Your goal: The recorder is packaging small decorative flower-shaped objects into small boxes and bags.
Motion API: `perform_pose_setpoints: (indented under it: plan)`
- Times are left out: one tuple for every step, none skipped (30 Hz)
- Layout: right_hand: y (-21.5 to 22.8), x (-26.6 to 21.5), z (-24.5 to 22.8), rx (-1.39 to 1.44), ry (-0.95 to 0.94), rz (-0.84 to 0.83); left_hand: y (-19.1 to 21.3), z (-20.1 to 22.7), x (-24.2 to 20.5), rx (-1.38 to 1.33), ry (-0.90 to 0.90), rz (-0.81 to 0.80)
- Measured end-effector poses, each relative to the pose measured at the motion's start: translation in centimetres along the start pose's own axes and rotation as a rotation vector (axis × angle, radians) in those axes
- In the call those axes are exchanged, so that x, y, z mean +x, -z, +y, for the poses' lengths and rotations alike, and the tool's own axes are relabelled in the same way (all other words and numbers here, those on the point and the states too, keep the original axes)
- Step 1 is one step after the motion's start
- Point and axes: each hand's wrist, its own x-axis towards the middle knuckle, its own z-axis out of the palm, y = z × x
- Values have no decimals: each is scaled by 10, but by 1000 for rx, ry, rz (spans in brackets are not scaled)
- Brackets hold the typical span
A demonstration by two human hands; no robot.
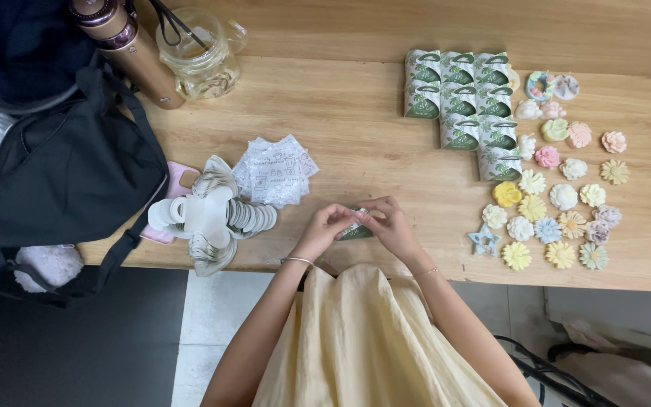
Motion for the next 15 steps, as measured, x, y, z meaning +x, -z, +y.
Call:
perform_pose_setpoints:
  plan:
    - [-1,-4,-8,-2,0,-1,-2,7,-2,-2,-1,1]
    - [-1,-7,-16,-201,48,1,-4,15,-5,56,-70,-31]
    - [-1,-10,-25,-400,98,5,-6,23,-6,115,-140,-64]
    - [0,-9,-19,-402,99,7,-7,20,-5,114,-143,-66]
    - [2,-8,-14,-341,77,24,-7,17,-3,187,-148,-39]
    - [3,-6,-9,-279,55,41,-7,14,-2,261,-154,-12]
    - [7,-6,-2,-279,54,42,-8,16,-3,260,-154,-14]
    - [12,-6,5,-248,80,85,-9,18,-5,329,-155,43]
    - [16,-4,11,-215,108,126,-9,21,-6,398,-158,102]
    - [18,-4,19,-214,110,126,-9,22,-7,399,-159,103]
    - [20,-5,28,-387,87,256,-9,24,-8,382,-223,99]
    - [22,-6,36,-559,62,385,-9,25,-9,365,-287,95]
    - [23,-7,33,-559,57,386,-11,29,-12,364,-283,93]
    - [24,-8,29,-725,-12,364,-12,33,-15,410,-251,107]
    - [25,-8,25,-891,-81,339,-13,37,-17,456,-220,121]
